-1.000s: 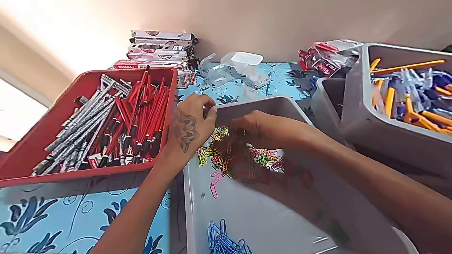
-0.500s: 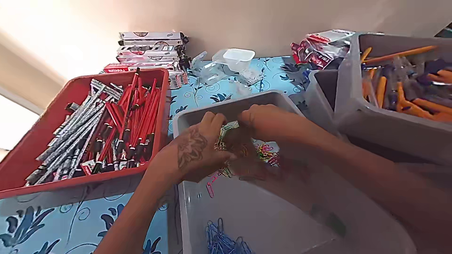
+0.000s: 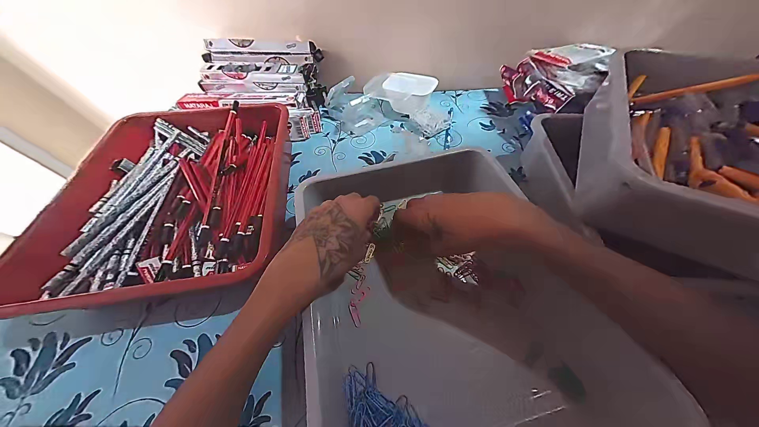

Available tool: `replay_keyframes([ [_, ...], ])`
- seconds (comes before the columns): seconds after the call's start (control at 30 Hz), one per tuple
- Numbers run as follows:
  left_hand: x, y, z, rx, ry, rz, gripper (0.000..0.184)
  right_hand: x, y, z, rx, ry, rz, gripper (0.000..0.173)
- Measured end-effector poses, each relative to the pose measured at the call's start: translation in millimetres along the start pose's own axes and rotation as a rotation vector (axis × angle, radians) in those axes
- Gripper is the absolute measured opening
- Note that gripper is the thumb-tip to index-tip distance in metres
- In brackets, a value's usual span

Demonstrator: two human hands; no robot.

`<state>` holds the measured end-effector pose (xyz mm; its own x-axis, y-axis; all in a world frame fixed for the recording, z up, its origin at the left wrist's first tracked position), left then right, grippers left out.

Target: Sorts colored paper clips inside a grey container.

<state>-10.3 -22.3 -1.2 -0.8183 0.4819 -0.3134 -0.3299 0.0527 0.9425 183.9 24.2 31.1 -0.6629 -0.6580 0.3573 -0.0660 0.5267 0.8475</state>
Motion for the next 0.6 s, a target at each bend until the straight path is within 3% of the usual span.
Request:
replay_keyframes([
  [0.1,1.7,1.7,2.9,-0.132,0.0,-0.045,0.015,-2.6,4.5,-0.8,-0.098,0.053,0.042,0.01],
  [0.23,14.1,-2.6,5.7,-0.297,-0.063,-0.084,0.024,-3.1,14.3,-7.5,-0.247,0.084,0.047,0.008],
  [0.37,-2.6,9.5,3.9,-0.304,-0.006,-0.155,0.022,-4.3,18.0,-14.0,-0.431,0.121,0.117,0.017],
  [0.6,3.6,12.4,18.9,-0.165,0.012,-0.367,0.032,0.4,17.9,-12.3,-0.462,0.083,0.158,0.023],
])
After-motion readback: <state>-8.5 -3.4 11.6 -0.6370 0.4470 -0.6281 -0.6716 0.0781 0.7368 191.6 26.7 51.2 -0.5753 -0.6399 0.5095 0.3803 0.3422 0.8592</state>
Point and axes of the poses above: each hand's wrist, its own z-axis towards the middle knuckle, its own y-axis out of the back of the hand, x = y × z, the point moved 1 cm from there along z, towards the middle knuckle, and after that the axes turned 1 degree about -y, right-handed, at the moved point
